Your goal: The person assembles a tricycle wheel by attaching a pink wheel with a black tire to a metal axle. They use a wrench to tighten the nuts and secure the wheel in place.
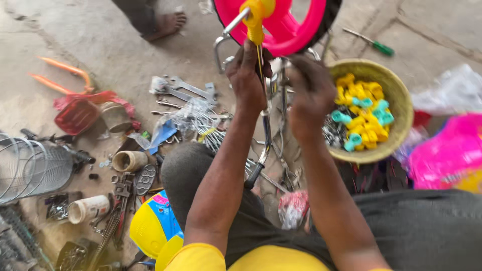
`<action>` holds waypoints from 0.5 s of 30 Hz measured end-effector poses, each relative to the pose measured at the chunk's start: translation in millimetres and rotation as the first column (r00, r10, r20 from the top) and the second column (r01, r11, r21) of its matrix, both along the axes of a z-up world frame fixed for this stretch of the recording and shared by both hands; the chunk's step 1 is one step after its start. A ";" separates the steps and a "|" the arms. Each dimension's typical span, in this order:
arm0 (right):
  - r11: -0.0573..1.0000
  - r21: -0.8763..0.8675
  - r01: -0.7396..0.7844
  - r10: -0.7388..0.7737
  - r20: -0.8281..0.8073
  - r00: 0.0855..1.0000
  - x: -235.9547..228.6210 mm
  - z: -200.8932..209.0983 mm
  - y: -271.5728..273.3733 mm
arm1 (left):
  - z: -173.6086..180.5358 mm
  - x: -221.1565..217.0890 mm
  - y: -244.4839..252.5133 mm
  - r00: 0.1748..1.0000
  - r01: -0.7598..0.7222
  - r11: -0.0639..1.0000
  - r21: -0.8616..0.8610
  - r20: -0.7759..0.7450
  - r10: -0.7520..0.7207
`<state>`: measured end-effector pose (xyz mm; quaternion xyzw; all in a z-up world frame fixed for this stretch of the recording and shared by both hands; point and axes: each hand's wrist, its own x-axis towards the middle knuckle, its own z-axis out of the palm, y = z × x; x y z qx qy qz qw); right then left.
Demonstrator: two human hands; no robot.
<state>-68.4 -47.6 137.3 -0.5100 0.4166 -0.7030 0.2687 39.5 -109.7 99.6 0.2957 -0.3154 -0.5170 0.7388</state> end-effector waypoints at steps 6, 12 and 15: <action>0.977 0.179 -0.119 0.088 0.172 0.981 -6.7 -2.5 -29.8 | -13.5 -18.0 14.1 0.993 0.089 0.988 0.127 -0.087 -0.079; 0.956 0.183 -0.230 0.192 0.205 0.960 -18.4 -18.0 -18.9 | -28.8 -20.8 26.5 0.968 0.179 0.977 0.120 -0.199 -0.152; 0.952 0.205 -0.229 0.184 0.214 0.959 -17.0 -15.4 -19.4 | -32.6 -20.6 29.4 0.960 0.210 0.974 0.081 -0.203 -0.190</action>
